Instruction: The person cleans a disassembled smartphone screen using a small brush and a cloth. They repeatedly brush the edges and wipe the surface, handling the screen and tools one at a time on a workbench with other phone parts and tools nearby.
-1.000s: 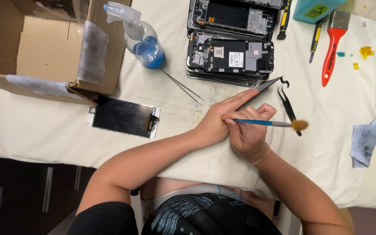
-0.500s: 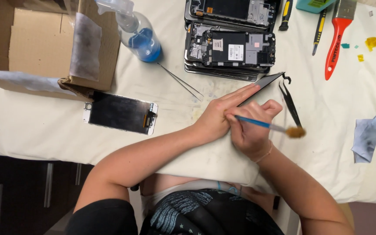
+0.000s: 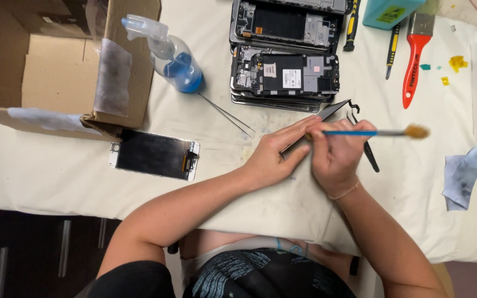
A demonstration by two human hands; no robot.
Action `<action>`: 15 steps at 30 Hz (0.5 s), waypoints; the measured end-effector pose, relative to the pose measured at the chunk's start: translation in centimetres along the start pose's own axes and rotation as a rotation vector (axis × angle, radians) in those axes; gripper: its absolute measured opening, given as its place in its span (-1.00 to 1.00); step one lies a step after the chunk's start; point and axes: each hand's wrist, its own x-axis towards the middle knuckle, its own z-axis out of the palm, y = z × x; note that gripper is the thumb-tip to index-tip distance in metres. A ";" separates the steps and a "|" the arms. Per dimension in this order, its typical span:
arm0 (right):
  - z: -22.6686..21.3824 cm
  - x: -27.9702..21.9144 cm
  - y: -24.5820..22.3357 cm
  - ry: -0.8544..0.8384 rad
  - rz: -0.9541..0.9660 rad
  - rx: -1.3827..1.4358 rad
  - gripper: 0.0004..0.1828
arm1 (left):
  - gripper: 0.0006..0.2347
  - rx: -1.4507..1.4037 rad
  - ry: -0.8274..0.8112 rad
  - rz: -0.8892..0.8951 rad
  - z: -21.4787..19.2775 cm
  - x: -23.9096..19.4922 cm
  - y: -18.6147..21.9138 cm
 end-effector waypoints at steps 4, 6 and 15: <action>0.0 0.2 0.7 0.051 0.023 0.039 -0.79 | -0.63 -0.002 -0.010 0.006 -0.3 -0.1 -0.4; 0.0 0.2 0.4 0.047 0.001 0.034 -0.79 | -0.60 -0.035 -0.018 0.005 -0.4 -0.1 -0.1; -0.9 0.7 3.5 0.083 0.051 -0.032 -0.74 | -0.66 -0.075 -0.044 -0.083 -0.6 0.3 1.2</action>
